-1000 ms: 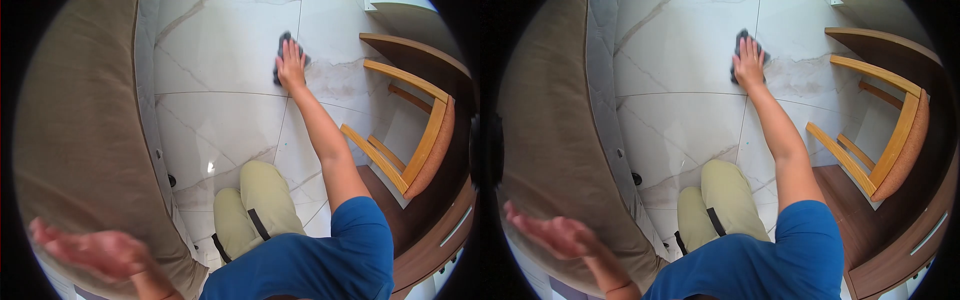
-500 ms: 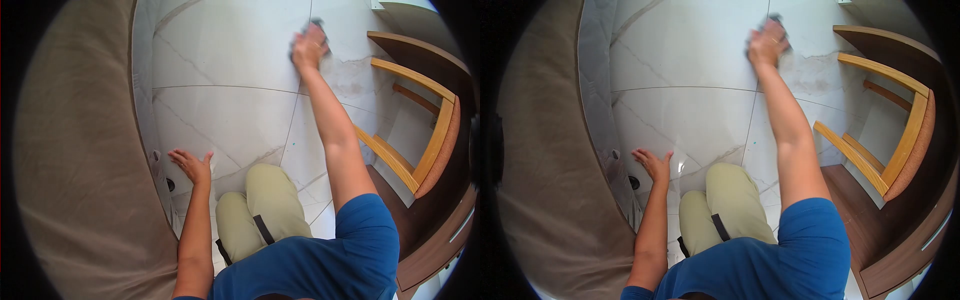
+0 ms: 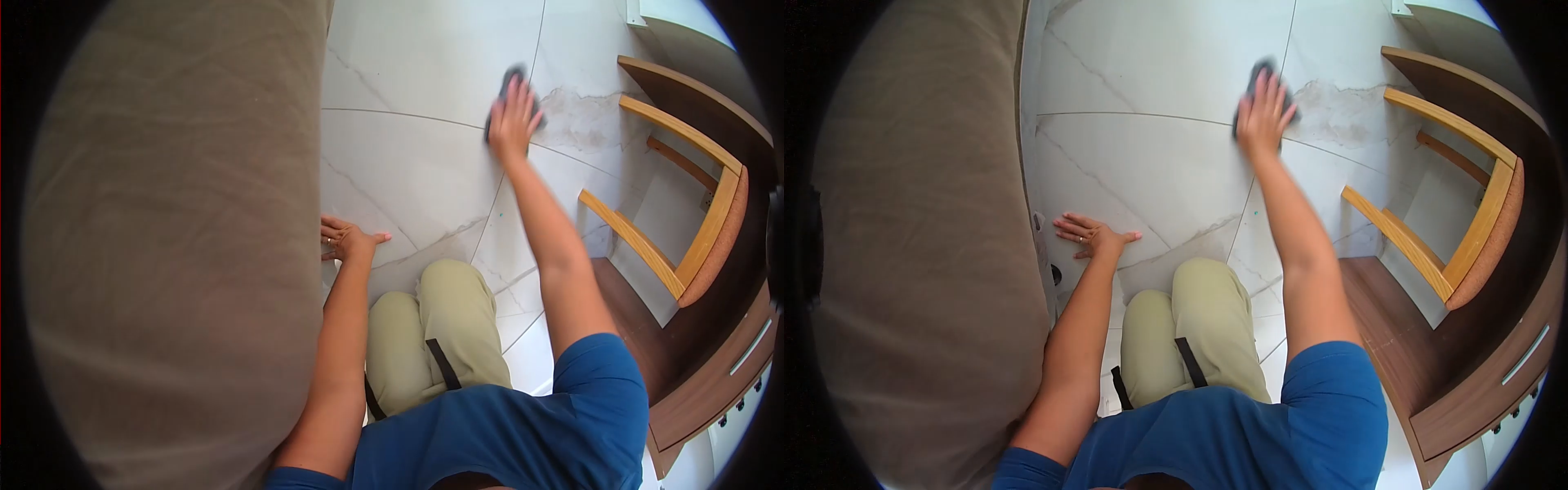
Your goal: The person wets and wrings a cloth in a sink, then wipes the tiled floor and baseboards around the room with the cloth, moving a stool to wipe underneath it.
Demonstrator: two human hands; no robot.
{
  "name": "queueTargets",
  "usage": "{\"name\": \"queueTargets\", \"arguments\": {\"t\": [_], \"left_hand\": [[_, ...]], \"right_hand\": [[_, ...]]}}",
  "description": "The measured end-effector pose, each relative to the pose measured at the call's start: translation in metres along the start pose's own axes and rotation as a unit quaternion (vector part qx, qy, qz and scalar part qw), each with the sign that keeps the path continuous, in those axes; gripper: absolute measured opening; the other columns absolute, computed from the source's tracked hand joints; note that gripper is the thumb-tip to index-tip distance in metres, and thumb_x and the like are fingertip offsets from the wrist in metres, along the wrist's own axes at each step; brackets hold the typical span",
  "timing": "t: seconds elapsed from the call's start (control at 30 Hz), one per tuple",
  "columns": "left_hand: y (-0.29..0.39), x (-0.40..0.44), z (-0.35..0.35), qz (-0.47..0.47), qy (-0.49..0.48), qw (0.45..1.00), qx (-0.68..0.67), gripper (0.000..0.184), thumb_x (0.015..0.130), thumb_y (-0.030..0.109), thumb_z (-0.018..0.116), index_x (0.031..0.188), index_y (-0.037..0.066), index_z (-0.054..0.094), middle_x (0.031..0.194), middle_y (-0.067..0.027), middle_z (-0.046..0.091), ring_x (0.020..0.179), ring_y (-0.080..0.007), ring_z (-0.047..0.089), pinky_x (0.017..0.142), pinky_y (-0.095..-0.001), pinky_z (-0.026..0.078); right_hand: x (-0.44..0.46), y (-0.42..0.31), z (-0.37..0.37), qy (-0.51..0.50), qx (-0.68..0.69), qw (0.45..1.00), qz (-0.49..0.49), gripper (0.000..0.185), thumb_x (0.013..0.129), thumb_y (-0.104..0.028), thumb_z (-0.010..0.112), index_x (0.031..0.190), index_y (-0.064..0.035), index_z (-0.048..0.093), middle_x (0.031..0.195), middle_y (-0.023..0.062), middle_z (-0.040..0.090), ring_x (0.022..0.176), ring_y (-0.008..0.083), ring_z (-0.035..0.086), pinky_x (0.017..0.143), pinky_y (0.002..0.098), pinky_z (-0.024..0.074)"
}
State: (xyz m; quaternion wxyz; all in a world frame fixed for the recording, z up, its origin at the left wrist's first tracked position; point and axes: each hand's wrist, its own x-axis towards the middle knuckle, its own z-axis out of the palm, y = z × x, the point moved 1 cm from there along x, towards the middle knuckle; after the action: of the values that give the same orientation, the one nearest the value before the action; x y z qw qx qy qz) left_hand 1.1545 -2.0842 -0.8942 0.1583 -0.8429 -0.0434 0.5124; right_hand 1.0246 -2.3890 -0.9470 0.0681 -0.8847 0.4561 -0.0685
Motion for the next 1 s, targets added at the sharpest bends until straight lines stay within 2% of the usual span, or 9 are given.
{"name": "queueTargets", "arguments": {"t": [0.13,0.17,0.2,0.23,0.4,0.47,0.53,0.83,1.0], "left_hand": [[-0.002,0.001,-0.002,0.001,-0.014,1.0,-0.008,0.164,0.038,0.052,0.091,0.139,-0.001,-0.027,0.146,-0.0269,-0.029,0.139,-0.0416,-0.019,0.103,-0.0653,0.025],[-0.002,0.003,-0.002,0.005,-0.014,1.0,-0.006,0.164,0.038,0.052,0.091,0.139,-0.001,-0.027,0.146,-0.0269,-0.029,0.139,-0.0416,-0.019,0.103,-0.0653,0.025],[-0.002,0.005,0.001,0.005,-0.009,1.0,-0.007,0.164,0.039,0.052,0.091,0.139,-0.001,-0.027,0.146,-0.0273,-0.029,0.139,-0.0418,-0.019,0.103,-0.0653,0.025],[-0.002,0.005,0.003,0.004,-0.006,1.0,-0.008,0.163,0.039,0.052,0.091,0.139,-0.001,-0.027,0.145,-0.0278,-0.029,0.139,-0.0421,-0.019,0.103,-0.0653,0.025],[-0.006,0.025,0.047,0.004,0.183,0.983,0.012,0.162,0.04,0.051,0.091,0.139,-0.001,-0.026,0.146,-0.0266,-0.029,0.138,-0.0426,-0.02,0.101,-0.0673,0.026],[-0.005,0.025,0.041,0.004,0.372,0.928,0.039,0.162,0.04,0.051,0.091,0.139,-0.001,-0.026,0.146,-0.0261,-0.029,0.138,-0.0425,-0.02,0.1,-0.0681,0.026],[-0.006,-0.002,-0.005,0.012,0.045,0.999,-0.025,0.159,0.041,0.051,0.09,0.141,-0.003,-0.02,0.147,-0.0287,-0.024,0.139,-0.0432,-0.016,0.1,-0.0692,0.023],[-0.007,0.001,0.004,0.003,0.062,0.997,-0.035,0.164,0.039,0.047,0.093,0.137,0.003,-0.032,0.144,-0.0273,-0.033,0.137,-0.0429,-0.023,0.101,-0.0695,0.021],[-0.003,-0.001,0.001,0.002,0.066,0.997,-0.034,0.164,0.042,0.049,0.092,0.136,0.003,-0.033,0.142,-0.0287,-0.034,0.136,-0.0441,-0.023,0.101,-0.0702,0.021]], "right_hand": [[0.137,-0.111,0.037,0.087,-0.12,0.988,-0.035,0.056,0.097,-0.034,0.031,0.144,-0.0049,0.026,0.15,0.0162,0.027,0.138,0.0318,0.027,0.112,0.0522,0.0153],[0.143,-0.164,0.011,-0.128,0.021,0.991,-0.016,0.061,0.098,-0.04,0.021,0.15,-0.0094,0.009,0.157,0.0097,0.003,0.144,0.0301,0.003,0.113,0.0551,-0.002],[0.141,-0.211,-0.003,-0.214,-0.026,0.974,-0.066,0.058,0.1,-0.036,0.02,0.15,-0.0093,0.01,0.157,0.0095,0.005,0.144,0.0304,0.005,0.113,0.0543,0.0013],[0.119,-0.229,0.026,0.022,0.097,0.982,-0.164,0.056,0.089,-0.037,0.045,0.137,-0.0084,0.038,0.142,0.0148,0.038,0.129,0.0316,0.035,0.099,0.0646,0.0234],[-0.044,-0.303,0.05,-0.135,0.228,0.881,-0.391,0.051,0.084,-0.036,0.05,0.13,-0.0146,0.052,0.136,0.0085,0.048,0.13,0.0274,0.038,0.108,0.0637,0.0145],[-0.053,-0.282,0.054,-0.119,0.263,0.876,-0.385,0.05,0.084,-0.037,0.05,0.129,-0.0166,0.052,0.138,0.0066,0.047,0.13,0.0274,0.038,0.108,0.0633,0.0142],[-0.041,-0.248,0.047,-0.039,0.188,0.912,-0.363,0.048,0.085,-0.038,0.051,0.13,-0.0213,0.05,0.141,0.0026,0.043,0.13,0.0272,0.037,0.107,0.0627,0.0151],[-0.05,0.167,-0.022,0.03,-0.029,0.996,0.077,0.058,0.095,-0.038,0.038,0.148,-0.0182,0.025,0.153,0.0088,0.024,0.14,0.0291,0.02,0.108,0.0591,0.0114],[-0.151,0.144,-0.023,0.028,-0.029,0.982,0.187,0.059,0.096,-0.035,0.037,0.148,-0.0123,0.022,0.154,0.0128,0.019,0.142,0.0346,0.013,0.109,0.0592,0.0071]]}}
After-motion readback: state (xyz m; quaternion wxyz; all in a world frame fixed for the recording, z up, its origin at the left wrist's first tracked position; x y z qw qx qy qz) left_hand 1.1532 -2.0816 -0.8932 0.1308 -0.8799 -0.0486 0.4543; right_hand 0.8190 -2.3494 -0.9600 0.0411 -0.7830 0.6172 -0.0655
